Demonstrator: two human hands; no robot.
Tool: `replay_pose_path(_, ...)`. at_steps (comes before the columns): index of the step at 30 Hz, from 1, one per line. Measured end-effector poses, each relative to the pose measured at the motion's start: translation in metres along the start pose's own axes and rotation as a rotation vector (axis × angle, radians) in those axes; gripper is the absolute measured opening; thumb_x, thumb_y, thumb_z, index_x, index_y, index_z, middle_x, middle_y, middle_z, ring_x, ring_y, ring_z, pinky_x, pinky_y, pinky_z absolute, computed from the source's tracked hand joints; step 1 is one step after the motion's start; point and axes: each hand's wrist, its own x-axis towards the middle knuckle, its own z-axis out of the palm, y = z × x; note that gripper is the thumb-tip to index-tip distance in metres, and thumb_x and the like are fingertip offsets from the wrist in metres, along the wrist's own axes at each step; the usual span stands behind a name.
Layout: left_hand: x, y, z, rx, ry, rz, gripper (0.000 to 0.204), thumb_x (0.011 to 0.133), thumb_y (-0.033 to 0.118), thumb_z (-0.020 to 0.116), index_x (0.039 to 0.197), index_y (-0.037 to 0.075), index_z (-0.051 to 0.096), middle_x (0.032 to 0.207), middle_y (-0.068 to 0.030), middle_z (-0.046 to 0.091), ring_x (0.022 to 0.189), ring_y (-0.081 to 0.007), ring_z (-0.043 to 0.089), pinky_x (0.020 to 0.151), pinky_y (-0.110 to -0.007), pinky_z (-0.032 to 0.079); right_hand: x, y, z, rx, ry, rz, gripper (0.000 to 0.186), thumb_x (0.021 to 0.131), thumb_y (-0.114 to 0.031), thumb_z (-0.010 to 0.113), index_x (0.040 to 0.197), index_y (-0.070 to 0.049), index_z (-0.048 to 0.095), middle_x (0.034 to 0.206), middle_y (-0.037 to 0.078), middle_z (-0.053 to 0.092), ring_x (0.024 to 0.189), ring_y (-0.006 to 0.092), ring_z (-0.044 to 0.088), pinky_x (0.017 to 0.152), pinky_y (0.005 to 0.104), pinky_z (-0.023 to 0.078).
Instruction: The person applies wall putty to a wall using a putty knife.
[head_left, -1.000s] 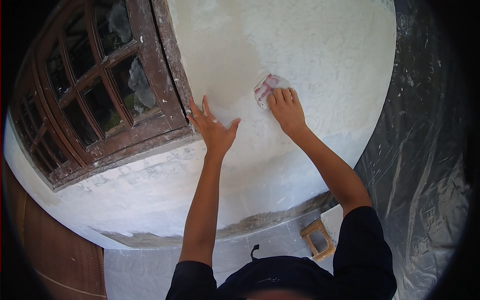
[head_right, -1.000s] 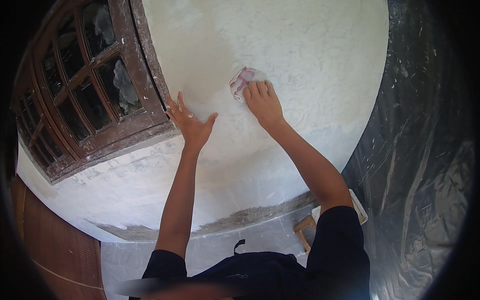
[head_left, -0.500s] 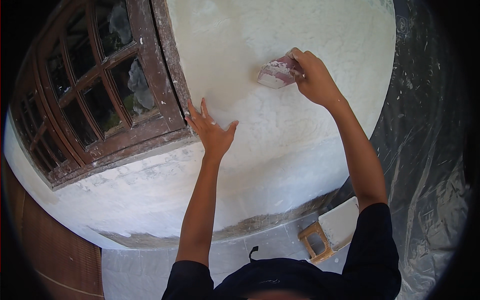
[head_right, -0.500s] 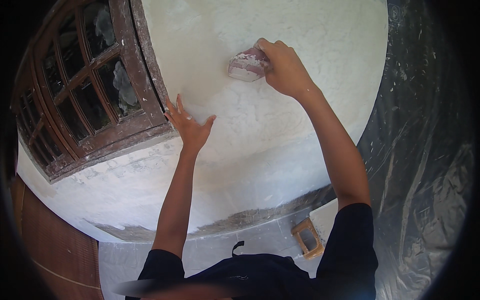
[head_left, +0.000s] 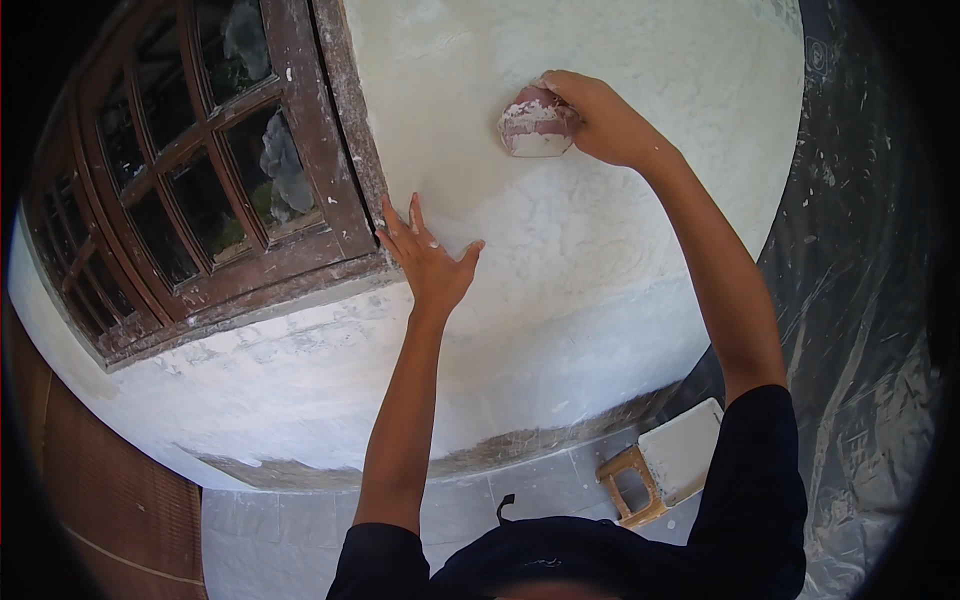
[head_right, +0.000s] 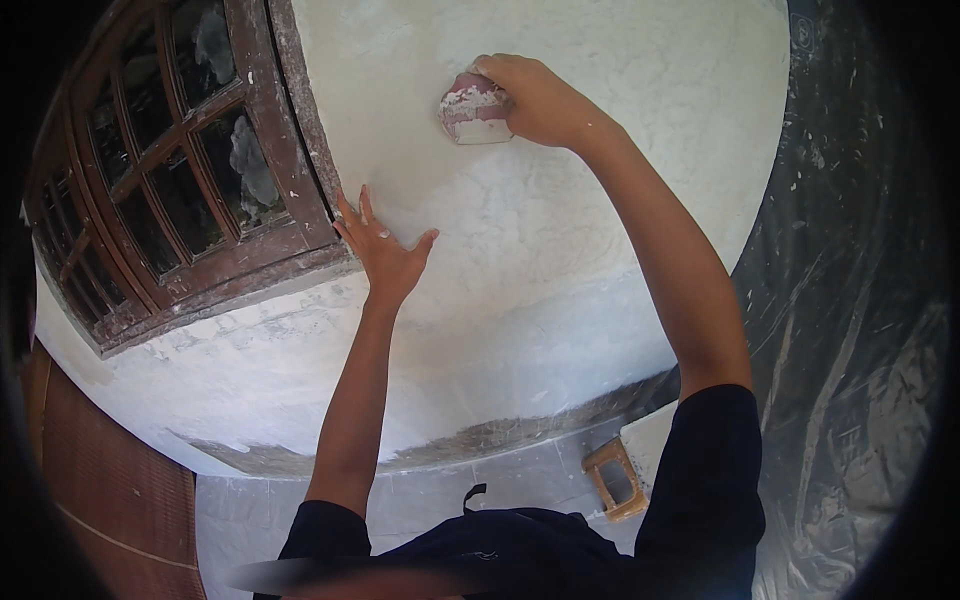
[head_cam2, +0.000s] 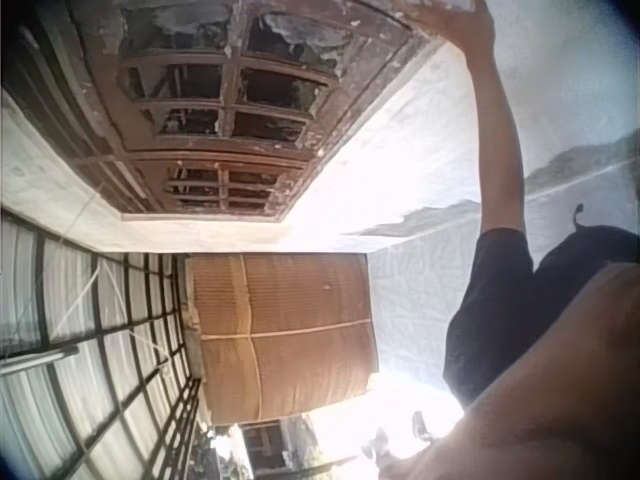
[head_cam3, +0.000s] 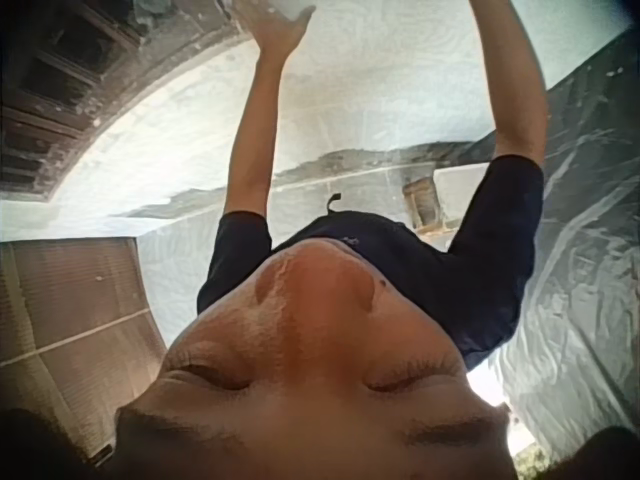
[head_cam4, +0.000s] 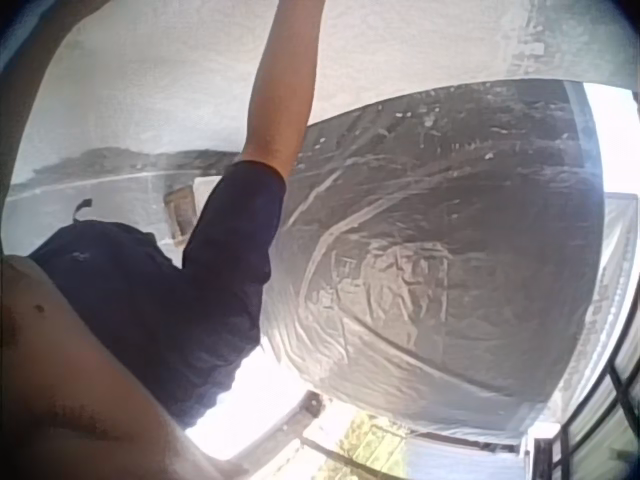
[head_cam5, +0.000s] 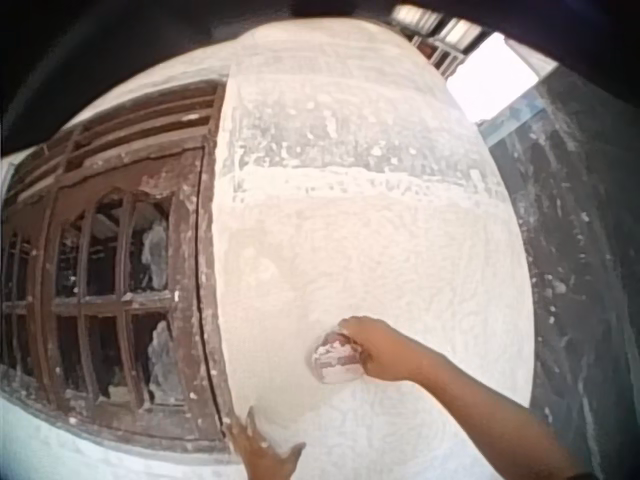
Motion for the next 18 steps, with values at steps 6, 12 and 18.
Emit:
replay_pose_path(6,-0.001,0.002,0.007,-0.030,0.014,0.023,0.114,0.064,0.031,0.087,0.150,0.002,0.017,0.156,-0.0265,-0.002,0.145,-0.0443,0.006,0.114,-0.063,0.001,-0.005,0.026,-0.001,0.055,0.175,0.065,0.047,0.071,0.020,0.047,0.114,0.001,0.054,0.108,0.017,0.061,0.103,0.0359,0.057,0.088,0.0411,0.048)
replay_pose_path(12,0.001,0.003,0.002,-0.038,-0.001,0.010,0.113,0.065,0.032,0.086,0.150,0.000,0.019,0.155,-0.0262,-0.002,0.145,-0.0436,0.005,0.114,-0.062,0.001,-0.018,0.016,0.020,-0.196,0.031,0.005,0.041,0.077,0.019,0.044,0.114,0.003,0.054,0.110,0.016,0.063,0.104,0.0309,0.061,0.088,0.0373,0.050)
replay_pose_path(18,0.000,0.000,0.000,-0.029,-0.001,-0.002,0.115,0.063,0.031,0.086,0.150,0.002,0.017,0.156,-0.0223,-0.001,0.146,-0.0406,0.005,0.115,-0.060,-0.002,-0.029,0.011,0.030,-0.095,0.058,0.036,0.041,0.077,0.018,0.049,0.115,0.003,0.054,0.112,0.017,0.063,0.104,0.0311,0.062,0.088,0.0368,0.051)
